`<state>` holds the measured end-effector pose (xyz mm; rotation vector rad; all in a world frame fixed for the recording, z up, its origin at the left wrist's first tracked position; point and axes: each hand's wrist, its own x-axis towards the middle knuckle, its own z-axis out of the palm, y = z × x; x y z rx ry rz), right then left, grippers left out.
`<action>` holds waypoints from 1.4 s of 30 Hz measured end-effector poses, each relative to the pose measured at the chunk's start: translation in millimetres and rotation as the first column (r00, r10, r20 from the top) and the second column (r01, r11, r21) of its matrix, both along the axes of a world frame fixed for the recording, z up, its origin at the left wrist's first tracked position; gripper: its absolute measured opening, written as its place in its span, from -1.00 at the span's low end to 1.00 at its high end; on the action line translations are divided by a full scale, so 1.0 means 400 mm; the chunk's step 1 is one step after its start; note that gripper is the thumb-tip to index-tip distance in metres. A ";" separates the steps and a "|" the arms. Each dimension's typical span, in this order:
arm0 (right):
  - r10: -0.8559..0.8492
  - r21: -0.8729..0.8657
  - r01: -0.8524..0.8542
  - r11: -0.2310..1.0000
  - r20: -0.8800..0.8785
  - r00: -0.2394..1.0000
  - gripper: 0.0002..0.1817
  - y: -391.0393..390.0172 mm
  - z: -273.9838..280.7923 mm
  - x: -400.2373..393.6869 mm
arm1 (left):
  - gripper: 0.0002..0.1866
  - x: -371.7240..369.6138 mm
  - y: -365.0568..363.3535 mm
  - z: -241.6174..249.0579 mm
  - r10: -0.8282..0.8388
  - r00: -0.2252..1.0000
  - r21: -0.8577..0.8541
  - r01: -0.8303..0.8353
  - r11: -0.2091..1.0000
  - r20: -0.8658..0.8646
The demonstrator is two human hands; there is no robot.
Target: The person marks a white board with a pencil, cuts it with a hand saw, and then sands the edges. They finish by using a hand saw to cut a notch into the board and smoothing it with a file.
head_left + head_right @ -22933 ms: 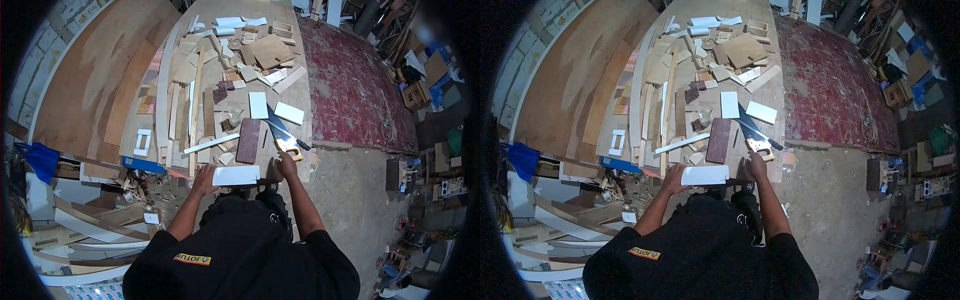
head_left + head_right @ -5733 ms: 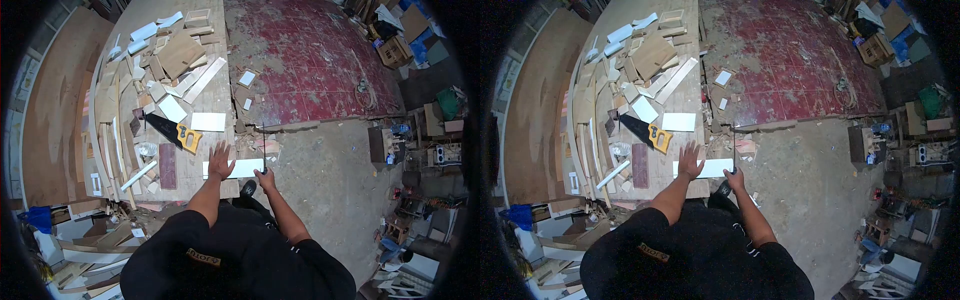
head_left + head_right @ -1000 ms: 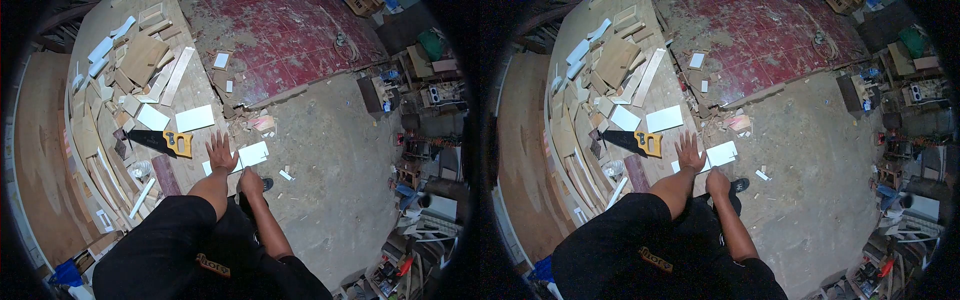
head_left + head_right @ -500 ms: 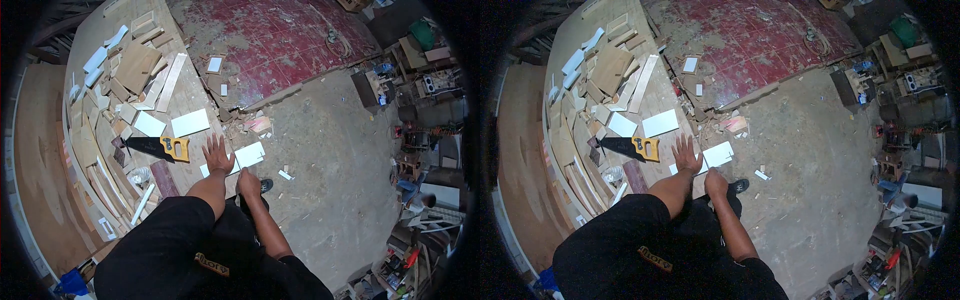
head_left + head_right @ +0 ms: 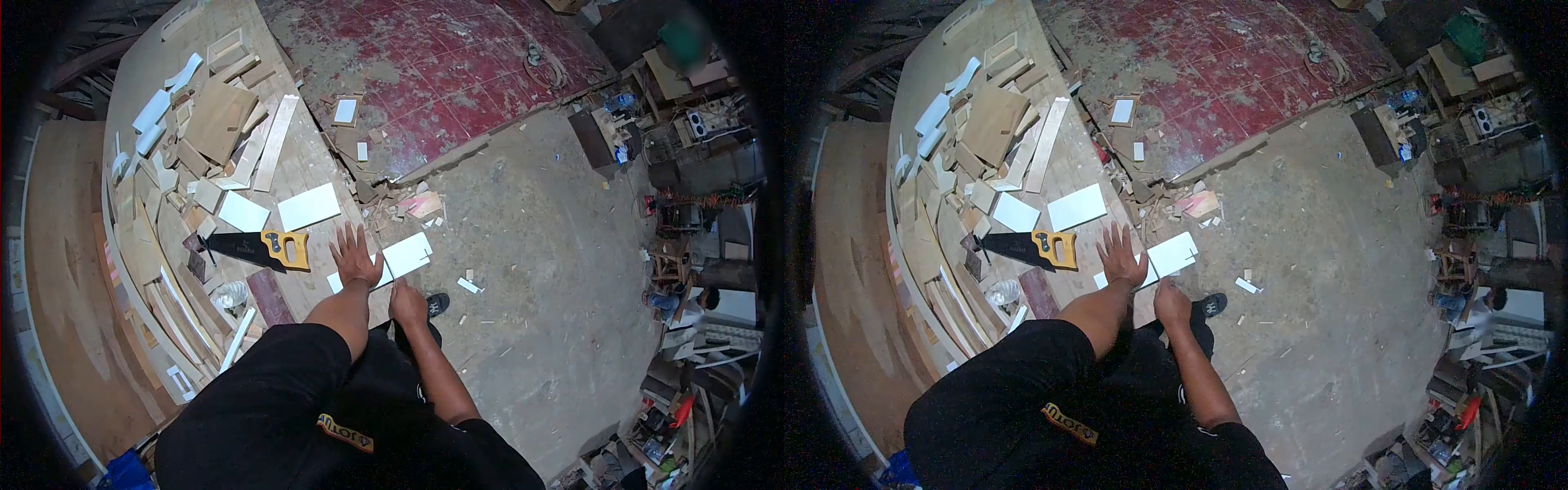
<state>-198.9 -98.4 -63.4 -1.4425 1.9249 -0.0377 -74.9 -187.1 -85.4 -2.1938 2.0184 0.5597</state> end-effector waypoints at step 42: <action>-0.047 -0.038 0.049 0.998 0.045 0.998 -0.70 -0.074 -0.015 0.041 | -0.07 0.005 0.000 -0.006 -0.018 1.000 -0.036 0.017 0.999 -0.020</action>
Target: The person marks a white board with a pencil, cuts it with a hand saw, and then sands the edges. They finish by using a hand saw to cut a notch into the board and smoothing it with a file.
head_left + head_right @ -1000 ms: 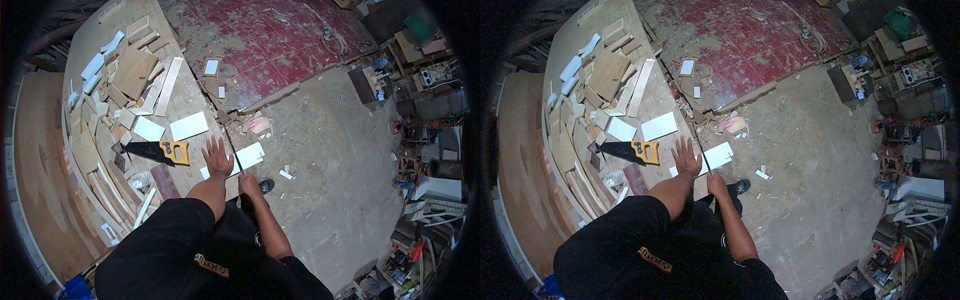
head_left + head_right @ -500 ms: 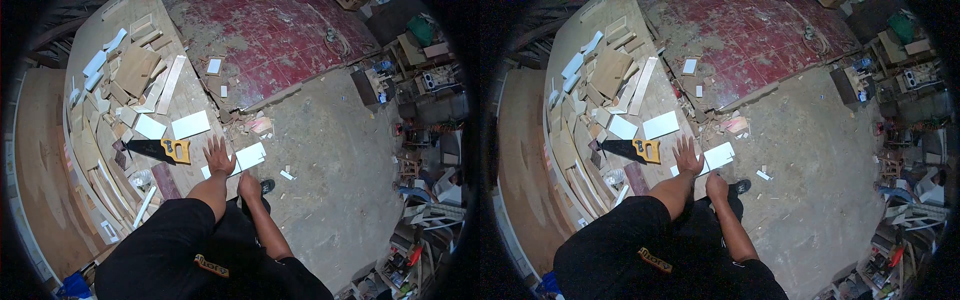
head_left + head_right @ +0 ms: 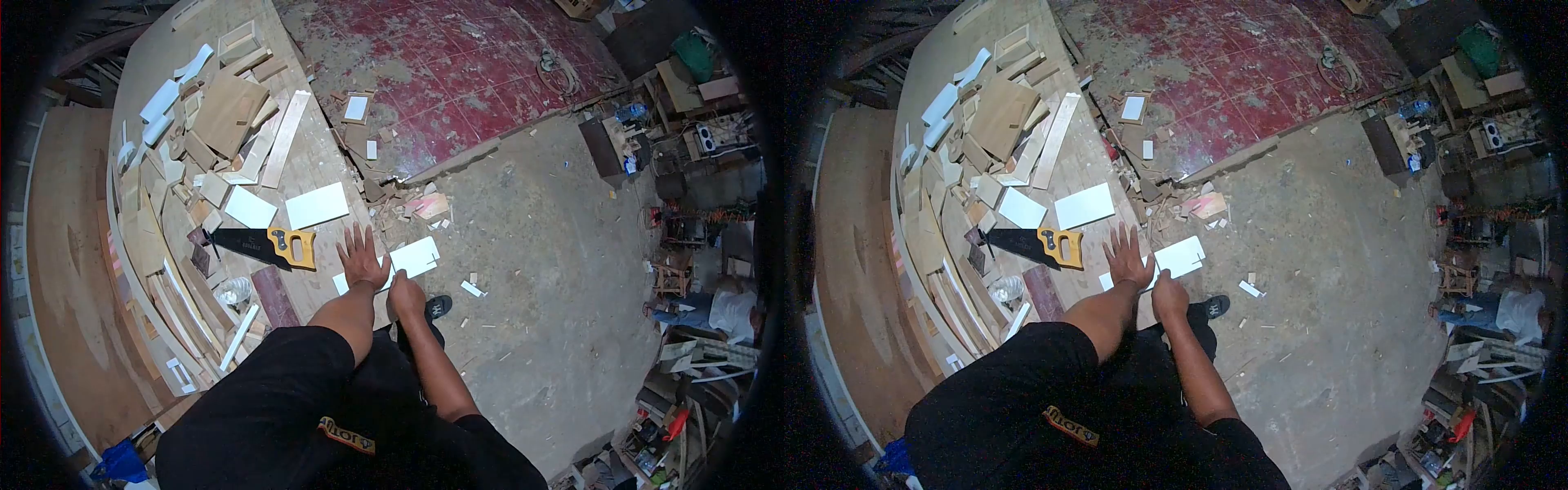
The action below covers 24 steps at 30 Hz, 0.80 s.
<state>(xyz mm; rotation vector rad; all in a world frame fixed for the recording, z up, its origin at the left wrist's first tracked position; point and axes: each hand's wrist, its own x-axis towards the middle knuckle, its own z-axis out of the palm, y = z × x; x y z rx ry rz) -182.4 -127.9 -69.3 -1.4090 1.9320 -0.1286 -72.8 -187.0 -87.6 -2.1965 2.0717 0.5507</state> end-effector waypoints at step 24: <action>0.045 0.212 -0.028 0.977 -0.073 0.996 -0.69 0.147 0.180 -0.083 | -0.08 0.003 0.004 -0.009 -0.012 1.000 -0.005 0.012 1.000 -0.001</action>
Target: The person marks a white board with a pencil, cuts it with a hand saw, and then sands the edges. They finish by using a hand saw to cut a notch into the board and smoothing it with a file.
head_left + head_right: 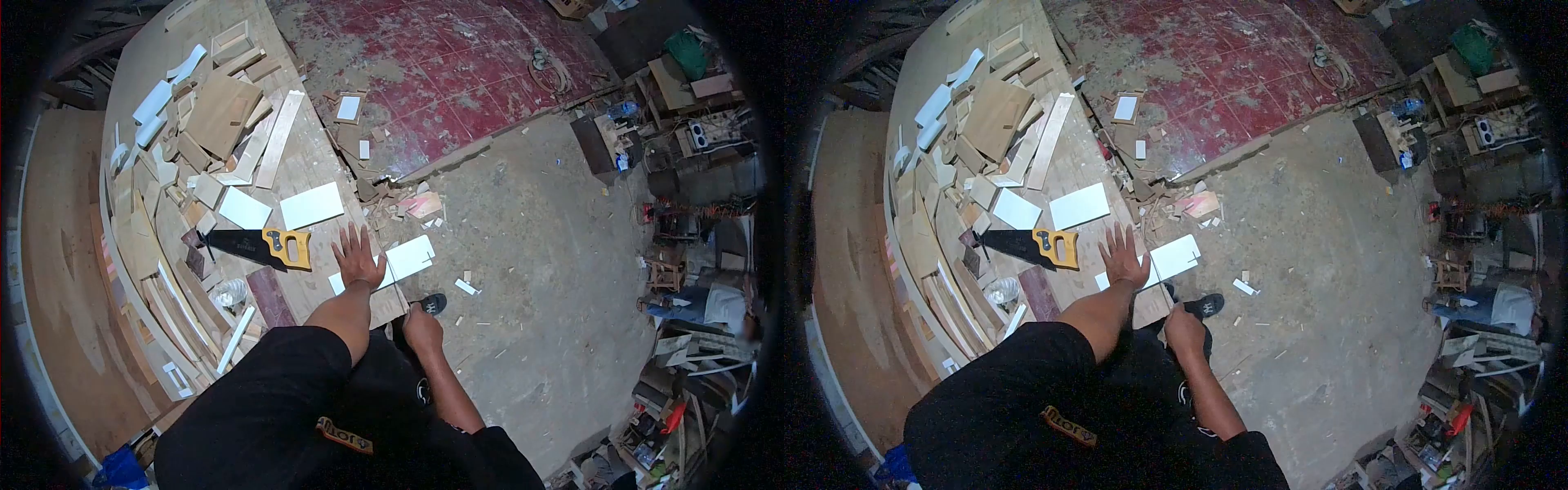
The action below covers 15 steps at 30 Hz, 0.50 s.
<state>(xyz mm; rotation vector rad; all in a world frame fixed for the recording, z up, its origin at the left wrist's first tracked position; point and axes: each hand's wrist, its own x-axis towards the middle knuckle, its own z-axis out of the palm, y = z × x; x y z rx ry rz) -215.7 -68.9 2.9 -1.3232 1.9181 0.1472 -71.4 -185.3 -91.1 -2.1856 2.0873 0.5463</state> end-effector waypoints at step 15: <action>-0.031 -0.040 0.032 0.999 0.028 0.999 -0.71 -0.184 -0.089 0.090 | -0.11 0.002 -0.003 0.012 -0.007 1.000 0.010 0.007 1.000 -0.025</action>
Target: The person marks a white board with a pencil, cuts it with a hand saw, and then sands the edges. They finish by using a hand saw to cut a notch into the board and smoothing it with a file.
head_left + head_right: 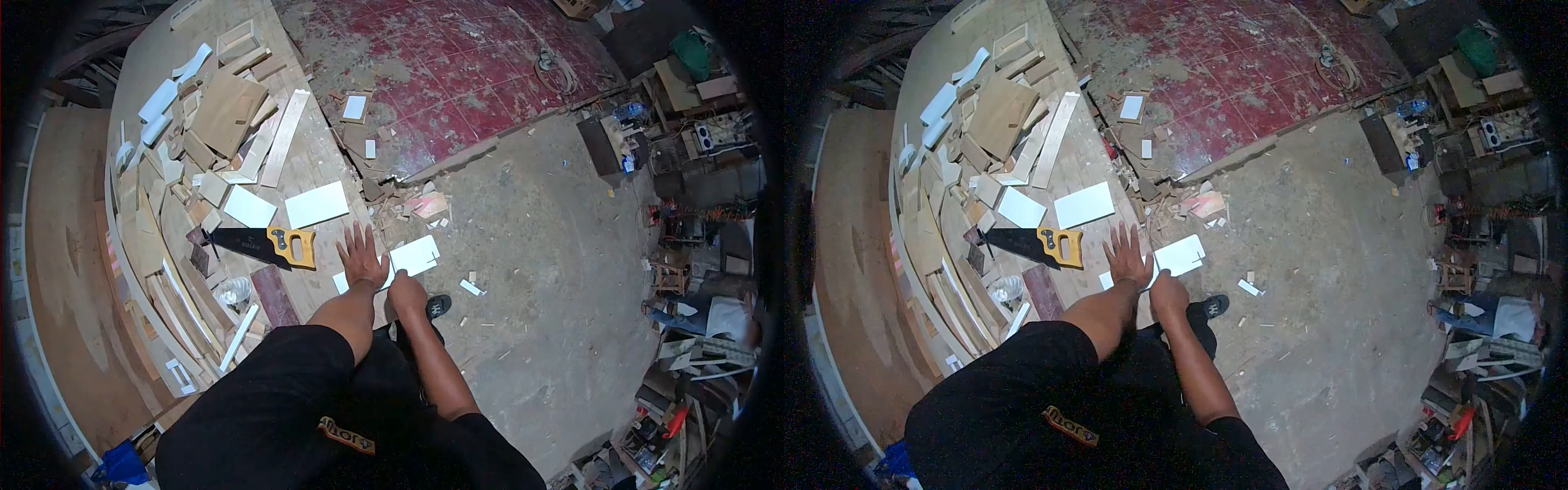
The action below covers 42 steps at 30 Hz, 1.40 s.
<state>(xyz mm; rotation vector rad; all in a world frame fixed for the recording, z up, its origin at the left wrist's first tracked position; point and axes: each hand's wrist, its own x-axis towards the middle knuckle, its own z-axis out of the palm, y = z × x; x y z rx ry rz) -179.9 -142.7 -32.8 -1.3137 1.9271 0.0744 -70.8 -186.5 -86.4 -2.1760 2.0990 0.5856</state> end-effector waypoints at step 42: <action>-0.007 0.235 0.009 0.972 -0.011 1.000 -0.64 -0.002 0.132 -0.021 | -0.11 -0.004 0.001 -0.017 -0.012 0.999 -0.003 0.012 1.000 0.042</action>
